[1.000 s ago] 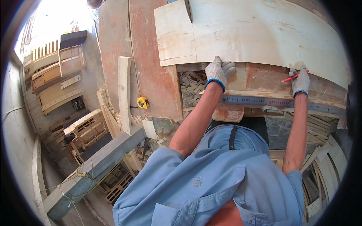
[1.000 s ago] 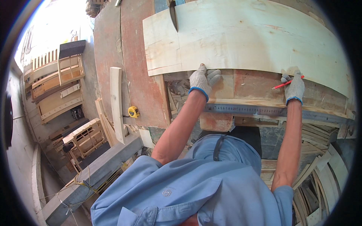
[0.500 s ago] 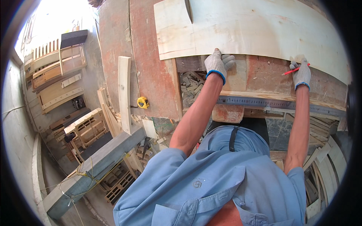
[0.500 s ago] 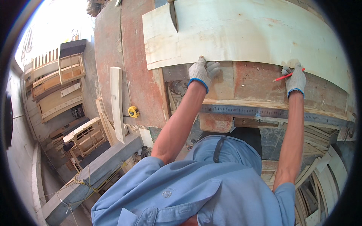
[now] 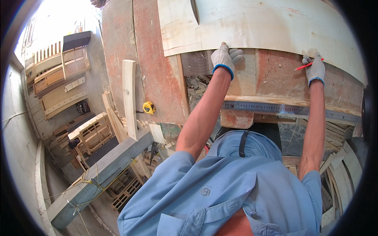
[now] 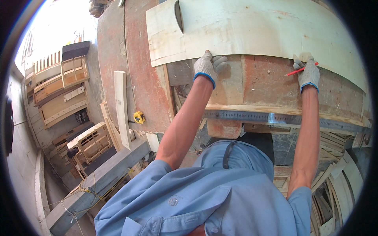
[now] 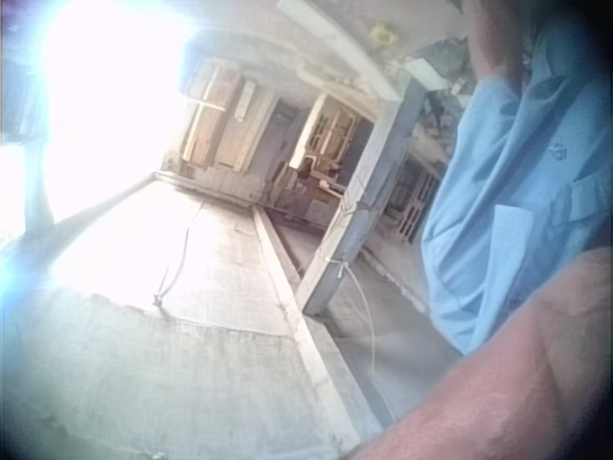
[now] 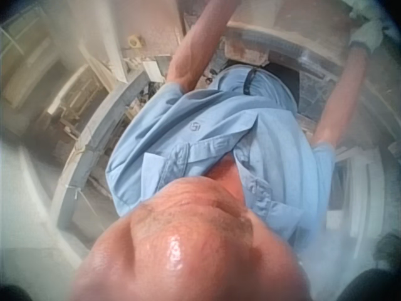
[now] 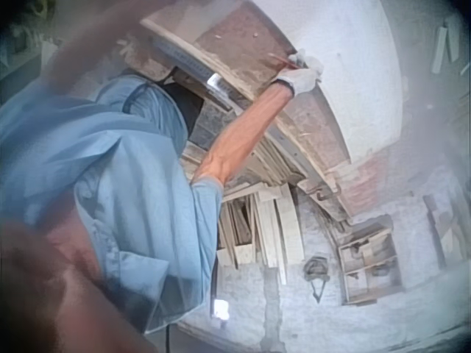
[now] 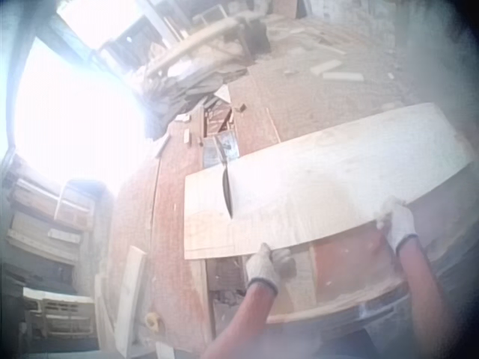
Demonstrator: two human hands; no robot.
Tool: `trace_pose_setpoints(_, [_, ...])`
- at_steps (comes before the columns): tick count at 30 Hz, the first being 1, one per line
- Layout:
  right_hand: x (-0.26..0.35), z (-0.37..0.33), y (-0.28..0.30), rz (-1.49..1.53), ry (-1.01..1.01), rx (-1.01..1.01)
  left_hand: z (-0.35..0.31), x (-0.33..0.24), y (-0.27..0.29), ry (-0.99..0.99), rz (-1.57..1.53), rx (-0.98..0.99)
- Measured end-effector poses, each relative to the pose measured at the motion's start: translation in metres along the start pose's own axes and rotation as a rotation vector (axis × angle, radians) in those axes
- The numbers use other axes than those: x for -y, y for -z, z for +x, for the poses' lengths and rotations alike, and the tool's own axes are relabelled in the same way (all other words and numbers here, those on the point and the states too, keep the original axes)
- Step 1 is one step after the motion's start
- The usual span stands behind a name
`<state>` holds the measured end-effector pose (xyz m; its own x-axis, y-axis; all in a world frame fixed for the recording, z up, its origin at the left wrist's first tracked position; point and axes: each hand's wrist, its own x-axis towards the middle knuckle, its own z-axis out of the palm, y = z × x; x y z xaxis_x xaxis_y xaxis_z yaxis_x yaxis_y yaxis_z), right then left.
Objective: The person measures and marks a large plywood sheet using a tape measure, ruler, and pencil, then positions the sheet into a curved wooden frame. They use a nail gun to fasten the plywood to the frame, completing the assembly of a curved furniture component.
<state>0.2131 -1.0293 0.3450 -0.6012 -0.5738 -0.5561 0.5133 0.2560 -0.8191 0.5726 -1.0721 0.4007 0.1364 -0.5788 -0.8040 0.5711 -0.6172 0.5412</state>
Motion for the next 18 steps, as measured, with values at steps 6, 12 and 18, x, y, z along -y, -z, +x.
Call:
trace_pose_setpoints(6, [0.011,-0.001,-0.02,-0.032,0.02,0.003,0.009,-0.008,-0.01,-0.019,-0.009,0.003])
trace_pose_setpoints(12, [0.02,0.016,-0.032,-0.036,-0.025,-0.026,0.027,-0.014,-0.017,-0.013,-0.019,0.041])
trace_pose_setpoints(18, [0.022,0.02,-0.042,-0.029,-0.009,-0.039,0.038,-0.016,-0.022,-0.012,-0.027,0.043])
